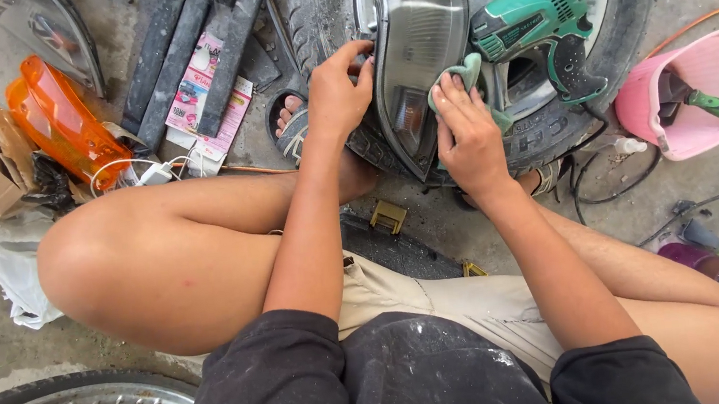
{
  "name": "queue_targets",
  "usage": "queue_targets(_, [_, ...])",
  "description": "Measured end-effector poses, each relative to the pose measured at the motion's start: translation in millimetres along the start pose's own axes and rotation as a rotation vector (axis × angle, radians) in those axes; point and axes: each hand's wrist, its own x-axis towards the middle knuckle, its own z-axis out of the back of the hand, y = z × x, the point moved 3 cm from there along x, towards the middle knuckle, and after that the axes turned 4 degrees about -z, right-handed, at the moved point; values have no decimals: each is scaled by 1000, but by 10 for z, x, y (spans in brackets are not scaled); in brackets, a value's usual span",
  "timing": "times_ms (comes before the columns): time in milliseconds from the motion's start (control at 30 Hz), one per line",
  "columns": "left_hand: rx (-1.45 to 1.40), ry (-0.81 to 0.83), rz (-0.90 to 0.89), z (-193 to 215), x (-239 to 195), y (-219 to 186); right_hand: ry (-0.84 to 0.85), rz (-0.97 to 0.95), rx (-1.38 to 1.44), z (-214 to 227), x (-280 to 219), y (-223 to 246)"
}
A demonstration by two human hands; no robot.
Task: Cleaning and polishing a car taillight assembly using a cloth, cleaning solution, and a power polisher.
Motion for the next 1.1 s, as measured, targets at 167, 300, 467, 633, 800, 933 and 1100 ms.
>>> queue_targets(167, [-83,6,20,-13,-98,-7,102,-27,-37,-113,-446,107])
queue_targets(300, [-6,34,35,14,-89,-22,190,19,-93,-224,-776,183])
queue_targets(467, [-8,23,31,-8,-92,-15,237,95,-164,-254,-990,226])
queue_targets(633, [7,5,44,-18,-92,30,278,194,-336,-409,-1045,178])
queue_targets(800, [-16,18,49,-35,-88,52,174,258,-615,-509,-826,218])
queue_targets(933, [-22,13,60,-33,-88,53,142,262,-649,-410,-513,280])
queue_targets(1100, [-12,29,71,-37,-71,50,165,158,-286,-244,-54,270])
